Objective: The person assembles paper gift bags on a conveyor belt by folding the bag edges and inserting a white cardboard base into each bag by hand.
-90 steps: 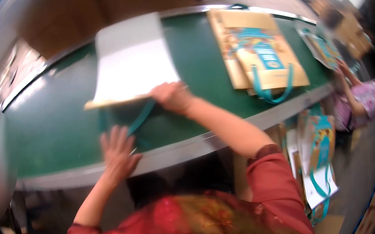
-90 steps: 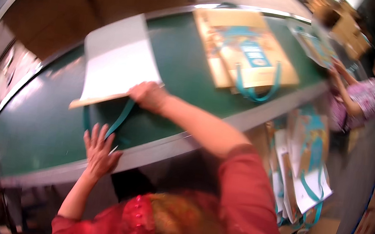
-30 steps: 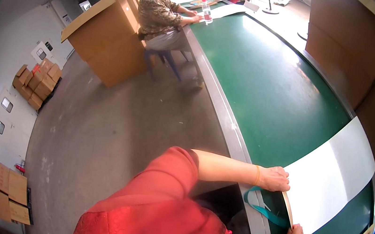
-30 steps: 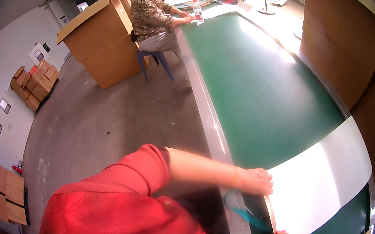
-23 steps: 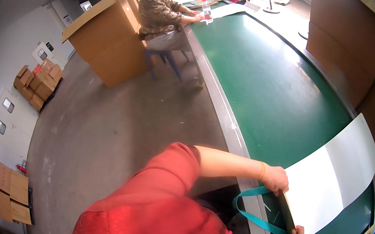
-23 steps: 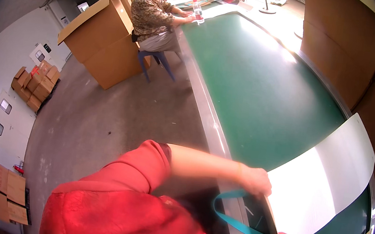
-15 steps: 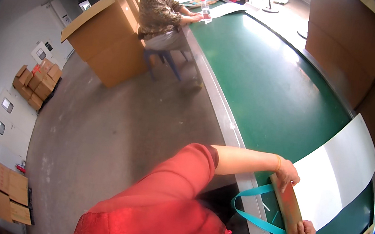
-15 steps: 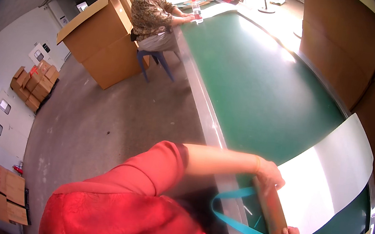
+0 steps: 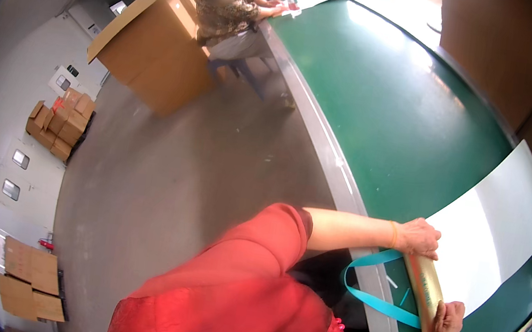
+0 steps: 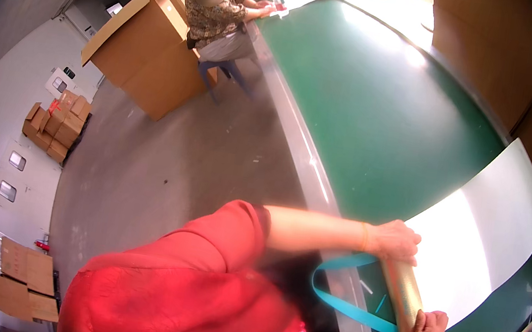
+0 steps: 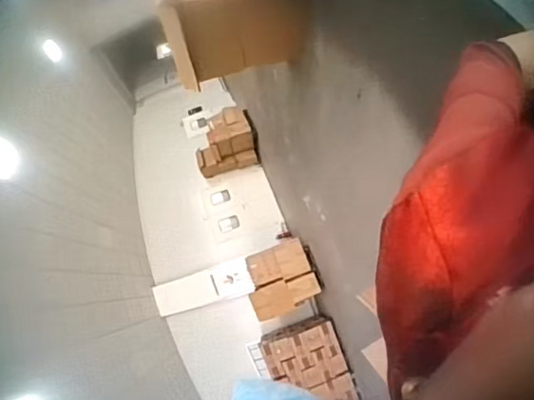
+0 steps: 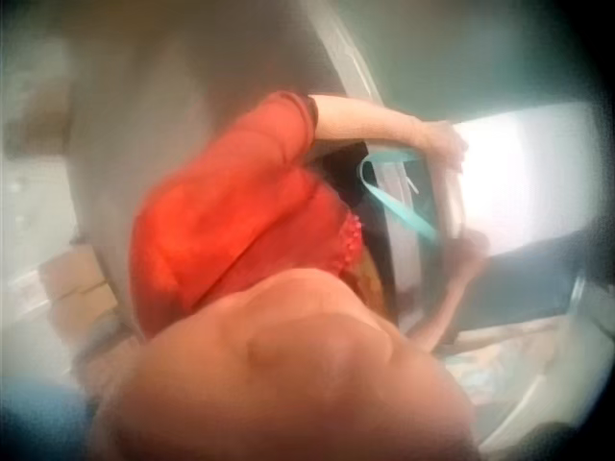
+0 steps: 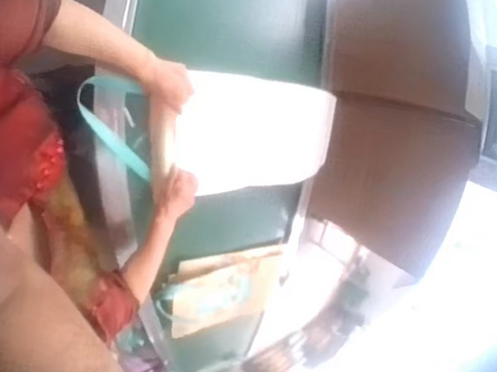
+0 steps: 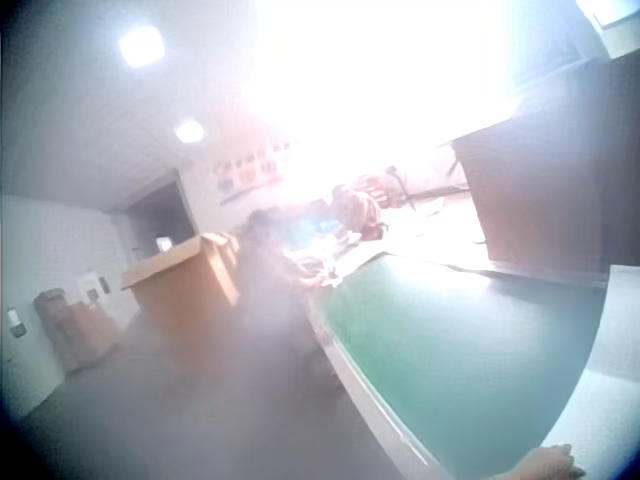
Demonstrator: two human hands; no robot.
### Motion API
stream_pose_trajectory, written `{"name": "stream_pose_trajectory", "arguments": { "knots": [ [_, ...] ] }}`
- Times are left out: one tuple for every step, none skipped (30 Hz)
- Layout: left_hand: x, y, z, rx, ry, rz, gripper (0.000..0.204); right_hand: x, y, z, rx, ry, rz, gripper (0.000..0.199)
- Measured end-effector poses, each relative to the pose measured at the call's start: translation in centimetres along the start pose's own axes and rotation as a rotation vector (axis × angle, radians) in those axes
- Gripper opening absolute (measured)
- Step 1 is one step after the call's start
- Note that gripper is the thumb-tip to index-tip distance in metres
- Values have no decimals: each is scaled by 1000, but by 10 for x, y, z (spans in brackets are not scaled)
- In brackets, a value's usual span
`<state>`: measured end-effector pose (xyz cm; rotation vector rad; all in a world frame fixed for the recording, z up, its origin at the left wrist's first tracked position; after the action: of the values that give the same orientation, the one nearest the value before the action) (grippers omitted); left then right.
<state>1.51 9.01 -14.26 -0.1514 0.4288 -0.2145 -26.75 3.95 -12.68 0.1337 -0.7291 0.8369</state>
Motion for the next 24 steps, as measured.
{"name": "stream_pose_trajectory", "arguments": {
  "knots": [
    [0,-3,1,21,-69,-3,34,-2,-1,-3,-17,66,-11,25],
    [-2,-6,1,41,-131,-5,33,-6,3,-7,-32,134,-29,26],
    [-4,-10,3,64,-141,17,29,-9,4,-9,-65,125,-36,27],
    [-7,-10,2,96,-143,48,26,-9,8,-11,-72,89,-71,25],
    [-9,-12,1,127,-146,80,23,-11,7,-14,-125,70,-23,25],
    [-9,-14,1,78,-117,102,21,-14,6,-18,-178,52,24,24],
    [-8,-14,0,34,-85,127,19,-12,6,-21,-207,64,18,21],
    [-9,-14,-2,-10,-53,152,18,-10,4,-23,-237,77,11,19],
    [-10,-14,-3,12,-107,90,18,-8,4,-24,-267,90,4,16],
    [-12,-16,-5,30,-161,29,19,-6,3,-24,-254,141,51,15],
    [-14,-17,-6,47,-216,-31,22,-5,3,-23,-241,192,98,14],
    [-16,-19,-9,10,-206,-58,28,-5,3,-23,-228,244,145,13],
    [-21,-19,-14,-25,-193,-82,34,-7,5,-22,-99,289,31,15],
    [-25,-20,-16,-60,-180,-107,41,-5,6,-23,-158,330,106,16],
    [-26,-19,-17,167,-194,-24,59,-3,4,-24,-216,370,182,18],
    [-28,-19,-18,168,-210,-27,61,1,3,-25,-275,409,255,20],
    [-28,-18,-20,169,-227,-30,63,-9,7,-28,-255,448,237,20],
    [-29,-18,-21,169,-244,-33,65,-16,9,-32,-231,427,158,23],
    [-30,-18,-22,176,-247,-35,66,-17,8,-33,-206,405,81,27],
    [-30,-18,-22,184,-250,-36,66,-18,7,-33,-181,382,4,33],
    [-30,-18,-22,190,-254,-38,67,-16,7,-36,-155,434,13,40],
    [-29,-15,-24,181,-261,-31,67,8,2,-34,-119,481,24,48],
    [-28,-15,-25,171,-268,-34,67,23,0,-34,-88,532,30,56],
    [-27,-14,-27,160,-276,-36,67,24,2,-37,18,478,-54,60]
  ]
}}
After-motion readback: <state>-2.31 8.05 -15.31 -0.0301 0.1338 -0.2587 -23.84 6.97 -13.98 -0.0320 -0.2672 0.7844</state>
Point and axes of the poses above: each hand's wrist, its own y-axis away from the middle knuckle, its own z-axis out of the back of the hand, x = y × z, the point moved 1 cm from there along -y, towards the middle knuckle, and after that the axes turned 8 degrees about -y, right-handed, at the moved point
